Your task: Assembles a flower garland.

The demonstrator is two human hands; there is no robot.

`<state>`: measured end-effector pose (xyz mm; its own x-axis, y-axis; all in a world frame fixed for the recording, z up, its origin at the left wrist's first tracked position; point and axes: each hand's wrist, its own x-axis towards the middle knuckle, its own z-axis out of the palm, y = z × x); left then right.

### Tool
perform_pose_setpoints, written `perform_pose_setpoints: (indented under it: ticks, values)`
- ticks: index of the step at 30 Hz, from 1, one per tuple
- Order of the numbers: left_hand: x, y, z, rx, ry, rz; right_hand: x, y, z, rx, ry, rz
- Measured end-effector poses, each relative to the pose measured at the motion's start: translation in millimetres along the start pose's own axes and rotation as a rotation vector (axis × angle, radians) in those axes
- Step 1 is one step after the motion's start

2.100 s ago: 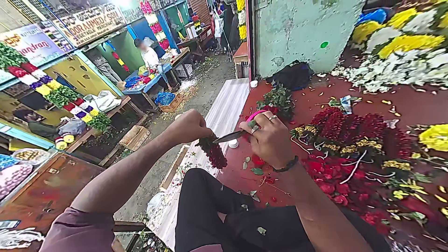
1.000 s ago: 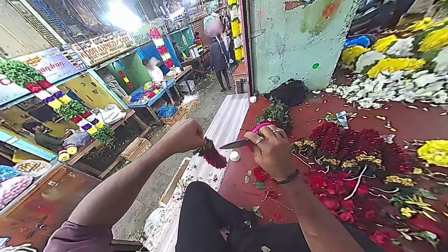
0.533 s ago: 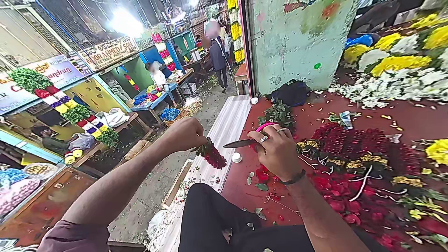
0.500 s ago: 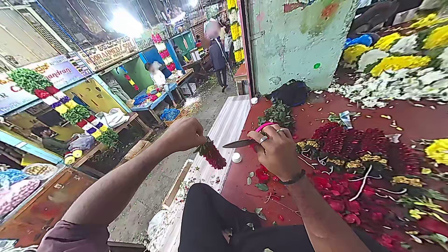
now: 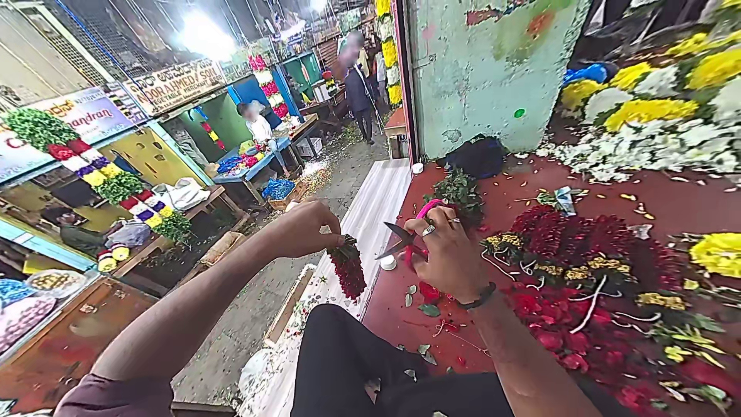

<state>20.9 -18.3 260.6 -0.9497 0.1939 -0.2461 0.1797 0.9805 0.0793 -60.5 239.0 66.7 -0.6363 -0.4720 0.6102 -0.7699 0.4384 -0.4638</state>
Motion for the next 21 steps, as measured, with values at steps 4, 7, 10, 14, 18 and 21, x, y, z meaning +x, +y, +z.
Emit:
perform_pose_setpoints:
  ticks: [4, 7, 10, 14, 18, 21]
  values:
    - [-3.9, -0.1, 3.5, -0.028, 0.041, -0.014, -1.0, 1.8, 8.9, 0.01, -0.027, -0.04]
    - [-5.0, 3.2, 2.9, -0.057, 0.066, 0.0, -1.7, -1.4, 14.8, -0.006, -0.071, -0.045]
    - [-3.5, 6.2, 5.0, -0.137, 0.069, 0.05, -2.4, -6.8, 17.0, -0.02, -0.119, -0.031]
    - [-1.1, 13.6, 9.2, -0.258, 0.06, 0.068, -2.1, -14.0, 13.1, -0.034, -0.144, -0.053]
    - [3.2, 21.3, 11.3, -0.27, 0.054, 0.042, -1.6, -16.2, 11.4, -0.047, -0.08, -0.139]
    - [5.0, 24.8, 11.2, -0.307, 0.045, 0.077, -1.8, -16.6, 8.9, -0.033, -0.043, -0.175]
